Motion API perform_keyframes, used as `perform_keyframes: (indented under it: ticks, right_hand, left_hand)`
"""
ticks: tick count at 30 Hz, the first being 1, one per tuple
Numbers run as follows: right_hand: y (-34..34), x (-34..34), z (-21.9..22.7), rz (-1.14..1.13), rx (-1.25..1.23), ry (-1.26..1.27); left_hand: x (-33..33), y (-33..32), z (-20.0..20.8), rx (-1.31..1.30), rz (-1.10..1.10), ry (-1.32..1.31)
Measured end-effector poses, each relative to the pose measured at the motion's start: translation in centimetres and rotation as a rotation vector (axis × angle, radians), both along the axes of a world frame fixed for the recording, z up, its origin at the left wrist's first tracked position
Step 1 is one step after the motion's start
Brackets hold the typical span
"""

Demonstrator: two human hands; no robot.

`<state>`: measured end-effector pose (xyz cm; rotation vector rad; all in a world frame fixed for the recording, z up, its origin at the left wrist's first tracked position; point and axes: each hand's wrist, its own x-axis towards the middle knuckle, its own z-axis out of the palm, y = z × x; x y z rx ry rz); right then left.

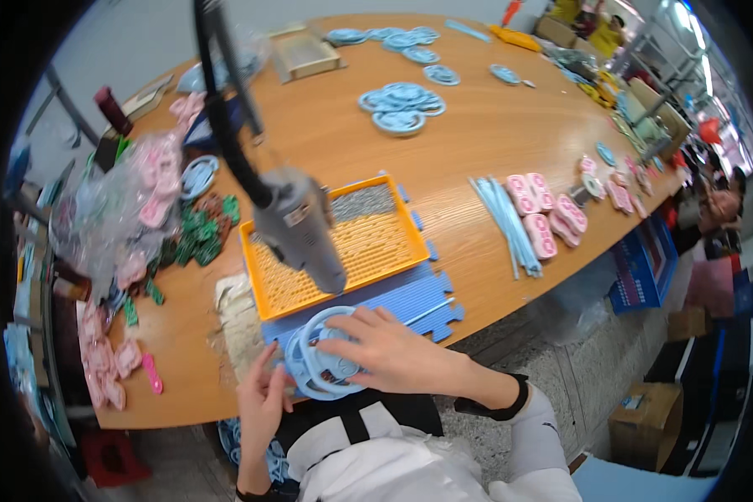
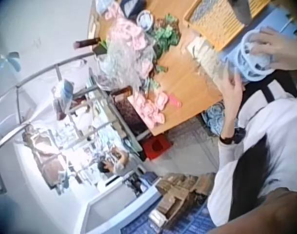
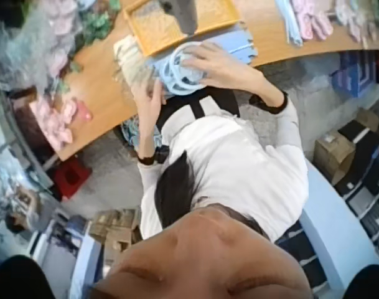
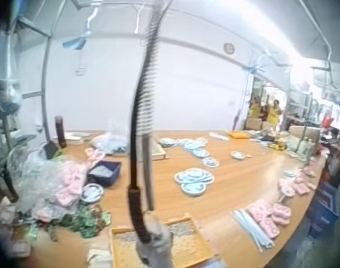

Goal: Assemble plastic toy components using an electric screwdriver.

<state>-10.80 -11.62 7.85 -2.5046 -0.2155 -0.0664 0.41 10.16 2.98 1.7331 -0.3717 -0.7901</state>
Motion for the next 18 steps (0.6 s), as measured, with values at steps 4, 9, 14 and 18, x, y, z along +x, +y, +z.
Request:
perform_keyframes:
  ticks: [4, 9, 14, 18]
  right_hand:
    - [0.8, 1.0, -0.9, 0.024, -0.046, 0.046]
    - [2.0, 1.4, -1.5, 0.078, -0.068, 0.106]
    - [2.3, 1.7, -1.8, 0.085, -0.103, 0.091]
    - [2.3, 2.0, -1.7, 0.083, -0.102, 0.107]
  left_hand:
    - [-0.4, 0.4, -0.4, -0.013, -0.089, 0.136]
    - [-0.6, 0.6, -1.2, -0.121, -0.123, 0.255]
    - [-0.3, 0.9, -0.9, -0.145, -0.144, 0.299]
    - [-0.1, 0.9, -1.0, -0.147, -0.171, 0.305]
